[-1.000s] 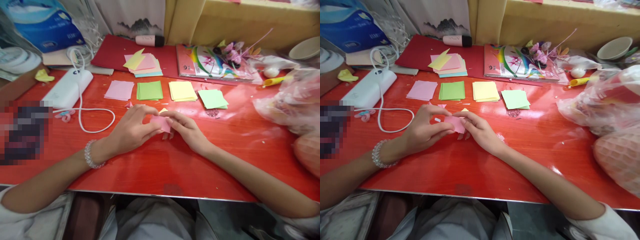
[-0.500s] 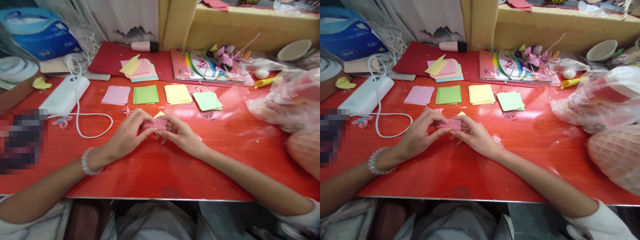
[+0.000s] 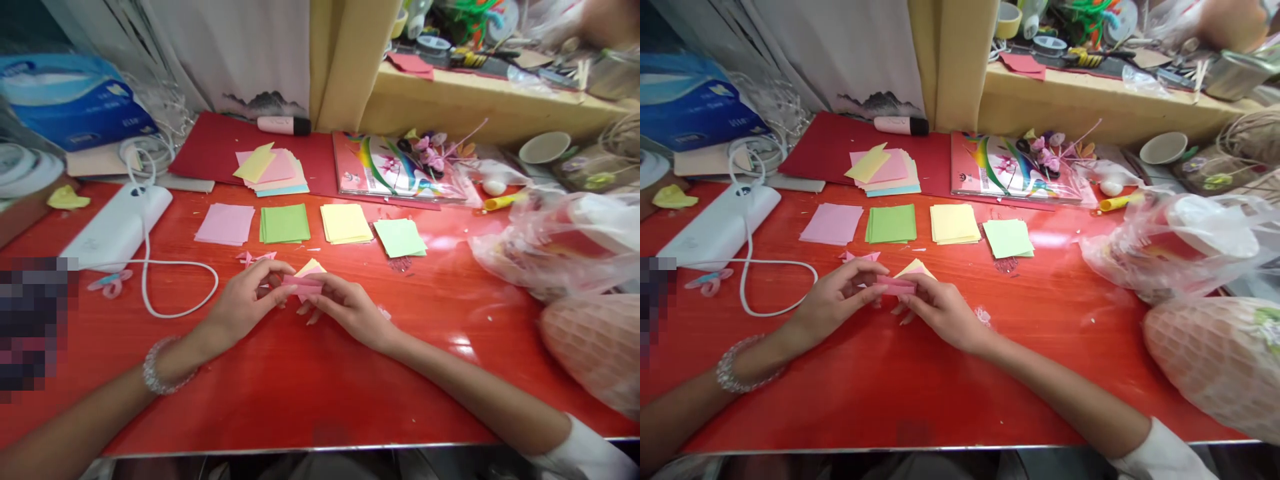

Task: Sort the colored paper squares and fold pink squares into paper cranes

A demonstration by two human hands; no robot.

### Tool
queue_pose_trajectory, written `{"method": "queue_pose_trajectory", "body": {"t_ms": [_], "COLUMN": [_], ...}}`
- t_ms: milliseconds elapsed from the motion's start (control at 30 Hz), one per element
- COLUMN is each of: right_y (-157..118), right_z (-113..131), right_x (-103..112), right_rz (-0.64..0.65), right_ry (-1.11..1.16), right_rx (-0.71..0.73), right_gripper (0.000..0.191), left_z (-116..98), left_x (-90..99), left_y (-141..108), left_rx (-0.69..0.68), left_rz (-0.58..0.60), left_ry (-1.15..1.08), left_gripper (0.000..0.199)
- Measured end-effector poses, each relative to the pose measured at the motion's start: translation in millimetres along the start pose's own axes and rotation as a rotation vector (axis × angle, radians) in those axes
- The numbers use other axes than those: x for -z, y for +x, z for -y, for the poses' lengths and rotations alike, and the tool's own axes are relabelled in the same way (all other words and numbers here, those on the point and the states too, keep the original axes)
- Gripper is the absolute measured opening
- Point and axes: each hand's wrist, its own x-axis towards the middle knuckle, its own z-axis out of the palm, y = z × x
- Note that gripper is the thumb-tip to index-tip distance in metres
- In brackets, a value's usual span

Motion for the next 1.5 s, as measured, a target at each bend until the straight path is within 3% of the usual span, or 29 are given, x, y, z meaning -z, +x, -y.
{"method": "queue_pose_trajectory", "body": {"t_ms": [267, 500, 633, 800, 1067, 1333, 1500], "right_y": [3, 12, 15, 15, 11, 12, 9], "right_z": [2, -5, -2, -1, -7, -2, 0], "right_x": [-2, -2, -2, -3, -1, 22, 24], "right_rz": [0.001, -0.043, -0.115, -0.128, -0.141, -0.335, -0.328], "right_ry": [-0.047, 0.062, 0.193, 0.205, 0.221, 0.249, 0.264], "right_rx": [-0.020, -0.006, 0.029, 0.043, 0.099, 0.213, 0.179], "right_gripper": [0.021, 0.023, 0.036, 0.027, 0.032, 0.020, 0.018], "left_z": [-11, -3, -4, -9, -10, -30, -31], "left_x": [4.3, 3.1, -1.3, -10.0, -12.7, -46.5, -49.9], "left_y": [-2, 2, 1, -7, 0, 32, 33], "left_rx": [0.040, 0.071, 0.040, -0.043, -0.049, -0.016, 0.014], "left_rz": [0.080, 0.087, 0.091, 0.077, -0.063, -0.144, -0.174], "left_ry": [-0.133, -0.220, -0.159, -0.057, -0.005, -0.187, -0.296], "left_gripper": [0.023, 0.024, 0.028, 0.036, 0.031, 0.040, 0.037]}}
